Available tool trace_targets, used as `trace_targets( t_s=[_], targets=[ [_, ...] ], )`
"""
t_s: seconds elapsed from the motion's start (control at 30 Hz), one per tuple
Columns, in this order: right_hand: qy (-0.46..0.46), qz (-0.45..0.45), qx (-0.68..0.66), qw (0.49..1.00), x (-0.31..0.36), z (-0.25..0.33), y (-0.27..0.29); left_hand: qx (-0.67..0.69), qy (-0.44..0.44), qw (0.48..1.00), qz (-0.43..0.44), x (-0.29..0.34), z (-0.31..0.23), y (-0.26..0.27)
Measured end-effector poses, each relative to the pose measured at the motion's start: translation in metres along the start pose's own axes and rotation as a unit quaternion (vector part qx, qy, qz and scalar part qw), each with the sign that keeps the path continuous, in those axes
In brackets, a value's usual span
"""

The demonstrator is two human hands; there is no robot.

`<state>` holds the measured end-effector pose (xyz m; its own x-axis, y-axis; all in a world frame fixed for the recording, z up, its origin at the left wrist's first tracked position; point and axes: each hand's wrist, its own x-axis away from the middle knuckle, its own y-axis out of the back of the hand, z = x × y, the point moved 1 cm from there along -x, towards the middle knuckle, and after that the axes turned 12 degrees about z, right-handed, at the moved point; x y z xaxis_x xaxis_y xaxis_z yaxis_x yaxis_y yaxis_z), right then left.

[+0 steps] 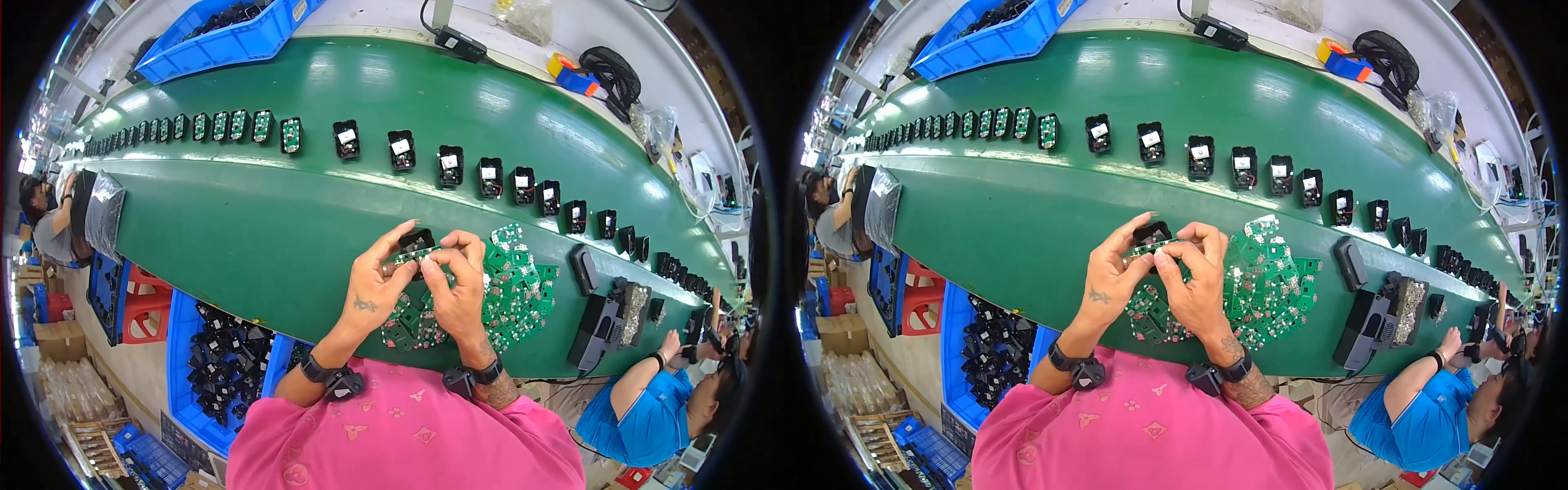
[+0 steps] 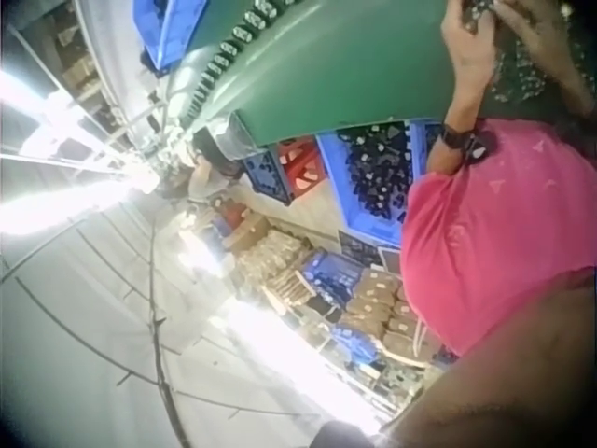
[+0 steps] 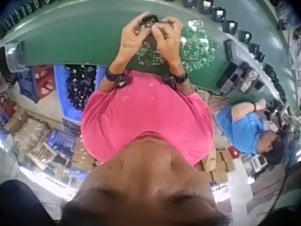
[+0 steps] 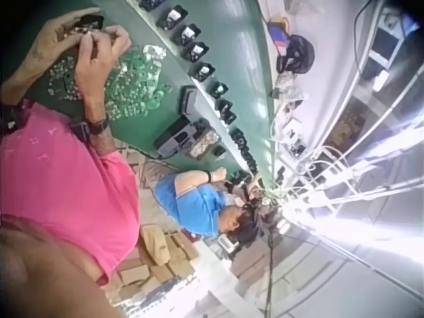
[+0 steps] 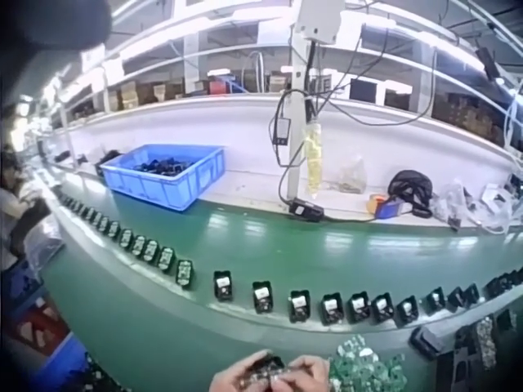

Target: The person picks up a black casing and a circuit board, fits the board into the casing, and presses them together before placing the assembled unit onto the conveyor belt. This process is repeated for several more units.

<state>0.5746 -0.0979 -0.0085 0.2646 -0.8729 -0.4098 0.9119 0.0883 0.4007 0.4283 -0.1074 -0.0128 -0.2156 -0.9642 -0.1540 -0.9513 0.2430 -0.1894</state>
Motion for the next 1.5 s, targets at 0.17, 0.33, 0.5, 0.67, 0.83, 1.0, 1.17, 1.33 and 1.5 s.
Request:
trace_targets(
  t_s=[0.17,0.33,0.5,0.67,0.83,1.0,1.17,1.33,1.5],
  targets=[
    [0.043,0.007,0.066,0.997,-0.006,0.011,0.018,-0.072,-0.004,0.996,-0.043,0.001,-0.012,-0.009],
    [0.075,0.115,0.026,0.99,-0.014,0.012,0.033,-0.134,-0.004,0.991,-0.016,0.002,-0.031,-0.013],
    [0.057,0.168,0.023,0.984,-0.017,0.019,0.043,-0.249,-0.044,0.967,-0.001,0.003,-0.041,-0.016],
    [0.088,0.183,0.025,0.979,-0.018,0.012,0.044,-0.315,-0.054,0.947,0.031,0.002,-0.044,-0.017],
    [-0.036,0.251,-0.015,0.967,-0.019,0.015,0.052,-0.38,-0.099,0.919,0.043,0.001,-0.044,-0.016],
    [-0.014,0.272,-0.005,0.962,-0.018,0.016,0.057,-0.383,-0.066,0.919,0.066,0.005,-0.048,-0.021],
    [-0.056,0.289,0.001,0.956,-0.019,0.023,0.057,-0.396,-0.079,0.913,0.051,0.004,-0.045,-0.021],
    [-0.082,0.231,-0.004,0.97,-0.014,0.02,0.05,-0.454,-0.065,0.887,0.047,0.004,-0.046,-0.026],
    [-0.059,0.182,0.032,0.981,-0.012,0.015,0.039,-0.436,-0.04,0.899,0.012,0.002,-0.04,-0.027]
  ],
)
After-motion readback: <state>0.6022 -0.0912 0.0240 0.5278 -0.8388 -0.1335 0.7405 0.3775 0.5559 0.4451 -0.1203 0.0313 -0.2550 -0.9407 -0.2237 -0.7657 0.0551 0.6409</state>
